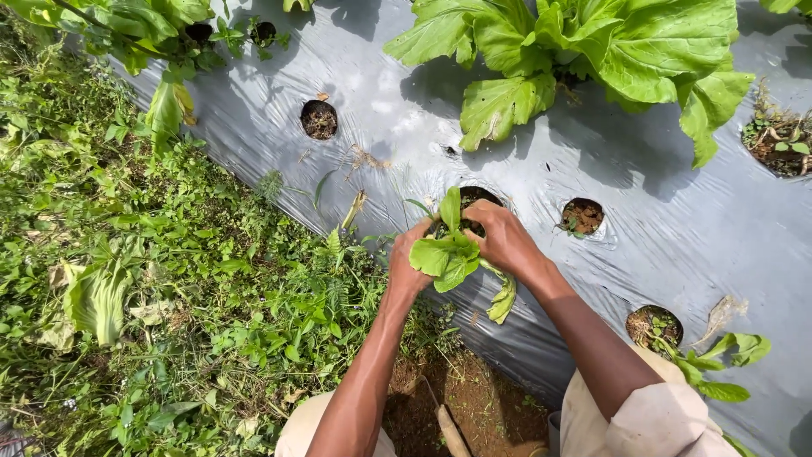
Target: The person is weeding a patch of soil between rows of crops using a hand hoe and their hands.
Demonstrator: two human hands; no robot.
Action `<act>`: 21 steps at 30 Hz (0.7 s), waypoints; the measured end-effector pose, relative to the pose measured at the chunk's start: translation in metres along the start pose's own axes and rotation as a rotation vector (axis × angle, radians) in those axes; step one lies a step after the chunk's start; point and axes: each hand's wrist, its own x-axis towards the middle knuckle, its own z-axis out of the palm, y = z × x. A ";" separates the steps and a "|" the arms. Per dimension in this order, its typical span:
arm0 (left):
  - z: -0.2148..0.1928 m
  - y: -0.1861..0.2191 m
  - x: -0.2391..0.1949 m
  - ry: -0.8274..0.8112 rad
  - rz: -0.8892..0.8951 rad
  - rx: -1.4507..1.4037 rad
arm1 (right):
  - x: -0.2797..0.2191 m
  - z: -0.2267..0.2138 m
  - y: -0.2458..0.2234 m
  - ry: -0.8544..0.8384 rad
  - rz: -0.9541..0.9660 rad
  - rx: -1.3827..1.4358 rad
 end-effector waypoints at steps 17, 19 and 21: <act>0.025 -0.046 0.031 -0.003 0.143 0.135 | 0.015 0.001 0.059 0.261 -0.019 0.237; 0.032 -0.055 0.035 0.000 0.132 0.171 | 0.012 -0.008 0.053 0.303 -0.040 0.258; 0.034 -0.046 0.029 0.020 0.024 0.020 | 0.004 -0.024 0.030 0.334 -0.083 0.478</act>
